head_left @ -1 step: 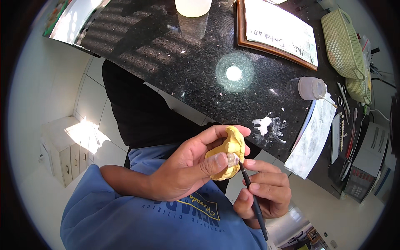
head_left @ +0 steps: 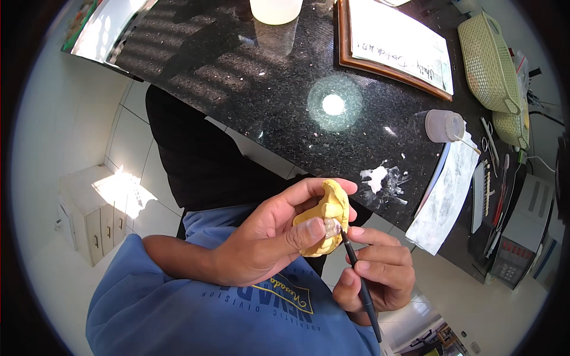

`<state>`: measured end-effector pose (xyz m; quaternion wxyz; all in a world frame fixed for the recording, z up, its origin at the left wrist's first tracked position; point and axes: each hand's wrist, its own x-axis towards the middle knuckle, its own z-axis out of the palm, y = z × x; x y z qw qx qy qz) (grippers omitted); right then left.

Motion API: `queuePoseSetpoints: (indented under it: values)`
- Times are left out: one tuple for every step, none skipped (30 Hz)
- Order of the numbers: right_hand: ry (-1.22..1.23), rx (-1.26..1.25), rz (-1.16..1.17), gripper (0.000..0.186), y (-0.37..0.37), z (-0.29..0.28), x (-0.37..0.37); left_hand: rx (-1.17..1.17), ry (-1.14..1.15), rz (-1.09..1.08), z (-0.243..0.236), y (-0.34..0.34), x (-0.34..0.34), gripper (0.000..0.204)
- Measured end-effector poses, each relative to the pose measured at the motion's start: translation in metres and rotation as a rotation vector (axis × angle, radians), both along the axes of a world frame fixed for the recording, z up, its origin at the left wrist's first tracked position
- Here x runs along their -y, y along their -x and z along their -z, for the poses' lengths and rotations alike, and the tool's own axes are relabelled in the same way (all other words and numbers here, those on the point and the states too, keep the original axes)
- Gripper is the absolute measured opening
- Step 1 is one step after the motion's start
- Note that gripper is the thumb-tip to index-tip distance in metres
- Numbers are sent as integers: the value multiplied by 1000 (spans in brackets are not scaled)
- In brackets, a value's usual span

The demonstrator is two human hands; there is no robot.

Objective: Applying and shaping porcelain paste onto a dental bridge using a fine brush and water.

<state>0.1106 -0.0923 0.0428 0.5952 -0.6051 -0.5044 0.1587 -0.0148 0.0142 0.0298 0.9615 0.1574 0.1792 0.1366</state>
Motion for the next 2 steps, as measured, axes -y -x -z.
queuePoseSetpoints:
  values:
    - [1, 11, -1, 26, 0, 0, 0, -3, -5, 2, 0, 0, 0, 59]
    - [3, 22, -1, 26, 0, 0, 0, -6, -8, 5, 0, 0, 0, 59]
